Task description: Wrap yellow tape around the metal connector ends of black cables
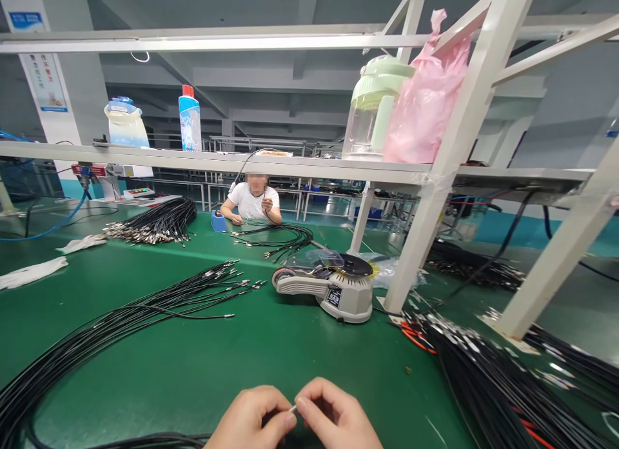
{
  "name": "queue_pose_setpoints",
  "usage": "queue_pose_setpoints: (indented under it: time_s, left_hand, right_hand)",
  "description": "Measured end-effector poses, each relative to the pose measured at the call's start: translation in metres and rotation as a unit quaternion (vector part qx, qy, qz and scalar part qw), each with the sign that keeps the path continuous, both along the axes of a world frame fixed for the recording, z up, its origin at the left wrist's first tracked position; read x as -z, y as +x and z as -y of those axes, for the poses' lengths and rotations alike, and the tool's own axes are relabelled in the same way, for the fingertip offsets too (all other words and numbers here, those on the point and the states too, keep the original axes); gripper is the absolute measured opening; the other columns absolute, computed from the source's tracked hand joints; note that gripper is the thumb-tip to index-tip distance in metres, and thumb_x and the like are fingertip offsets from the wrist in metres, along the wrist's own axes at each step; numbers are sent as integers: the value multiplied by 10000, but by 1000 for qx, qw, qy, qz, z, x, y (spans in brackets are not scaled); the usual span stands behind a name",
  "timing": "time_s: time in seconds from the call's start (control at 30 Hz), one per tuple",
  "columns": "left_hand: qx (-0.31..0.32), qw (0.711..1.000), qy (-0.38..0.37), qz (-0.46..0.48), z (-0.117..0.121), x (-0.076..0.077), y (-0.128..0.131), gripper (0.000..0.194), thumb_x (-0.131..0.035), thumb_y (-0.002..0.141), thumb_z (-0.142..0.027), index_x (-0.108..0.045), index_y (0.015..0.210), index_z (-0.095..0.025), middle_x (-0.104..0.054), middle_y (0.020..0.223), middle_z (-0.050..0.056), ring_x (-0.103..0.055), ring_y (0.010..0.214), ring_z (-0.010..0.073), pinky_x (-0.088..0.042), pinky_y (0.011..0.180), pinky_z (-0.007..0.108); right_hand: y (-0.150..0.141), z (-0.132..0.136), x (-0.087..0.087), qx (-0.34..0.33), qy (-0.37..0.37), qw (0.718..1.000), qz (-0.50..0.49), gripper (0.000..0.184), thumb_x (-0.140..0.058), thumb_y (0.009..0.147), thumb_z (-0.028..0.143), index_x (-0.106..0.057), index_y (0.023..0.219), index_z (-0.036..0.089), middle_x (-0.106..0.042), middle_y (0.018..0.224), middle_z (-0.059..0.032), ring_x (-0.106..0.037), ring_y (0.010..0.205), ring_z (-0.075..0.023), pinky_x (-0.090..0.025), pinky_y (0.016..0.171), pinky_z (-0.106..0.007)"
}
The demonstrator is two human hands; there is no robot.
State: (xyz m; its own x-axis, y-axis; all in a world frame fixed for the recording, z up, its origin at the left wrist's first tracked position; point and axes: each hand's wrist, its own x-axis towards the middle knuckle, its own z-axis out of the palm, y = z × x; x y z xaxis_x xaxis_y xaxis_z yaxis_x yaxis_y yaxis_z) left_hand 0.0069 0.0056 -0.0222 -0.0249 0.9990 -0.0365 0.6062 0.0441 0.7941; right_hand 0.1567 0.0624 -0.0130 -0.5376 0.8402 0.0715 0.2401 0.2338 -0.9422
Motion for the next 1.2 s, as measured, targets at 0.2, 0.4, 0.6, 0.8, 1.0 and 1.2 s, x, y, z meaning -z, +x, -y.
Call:
queue_pose_setpoints:
  time_s: [0.2, 0.4, 0.6, 0.8, 1.0, 1.2]
  left_hand:
    - [-11, 1000, -6, 1, 0, 1, -2, 261, -463, 763, -290, -688, 694, -175, -678, 746, 30, -560, 708, 154, -374, 652, 232]
    - [16, 999, 26, 17, 0, 7, -2, 287, -429, 771, -276, -685, 734, -150, -671, 654, 25, -551, 613, 143, -384, 592, 229]
    - [20, 995, 85, -39, 5, -12, -6, 307, -402, 792, -249, -689, 846, -155, -705, 809, 24, -608, 740, 146, -451, 673, 222]
    - [8, 993, 76, -91, 20, -52, -28, 315, -420, 815, -305, -668, 963, -177, -671, 1027, 36, -572, 985, 188, -402, 891, 282]
    - [0, 967, 40, -250, 76, -37, -68, 387, -353, 860, -416, -640, 1012, -205, -651, 1050, 23, -577, 999, 201, -424, 901, 305]
    - [-41, 941, 1, -337, 146, -5, -132, 559, -409, 824, -534, -437, 1292, -230, -493, 1321, 38, -443, 1211, 236, -302, 1043, 384]
  right_hand:
    - [1, 1, -1, -17, -1, 1000, 6, 244, -605, 722, 418, -601, 645, 187, -560, 638, 2, -515, 647, -164, -437, 617, -245]
    - [-1, 1, 0, -13, 31, 999, 8, 258, -570, 758, 396, -557, 626, 175, -523, 614, 16, -488, 623, -147, -406, 600, -240]
    - [4, -5, 1, -55, 52, 997, -4, 194, -553, 775, 315, -566, 654, 163, -550, 595, 17, -513, 591, -134, -416, 587, -245]
    - [8, -7, 2, -76, 15, 997, -3, 150, -580, 754, 303, -603, 715, 160, -601, 654, 7, -545, 635, -130, -439, 634, -255]
    - [18, -1, -11, -132, -10, 991, 0, 113, -621, 701, 253, -643, 672, 146, -634, 641, 2, -558, 624, -128, -440, 617, -251]
    - [24, -7, -16, -100, -10, 995, -5, 215, -548, 759, 294, -644, 644, 139, -641, 660, -18, -566, 630, -123, -456, 651, -263]
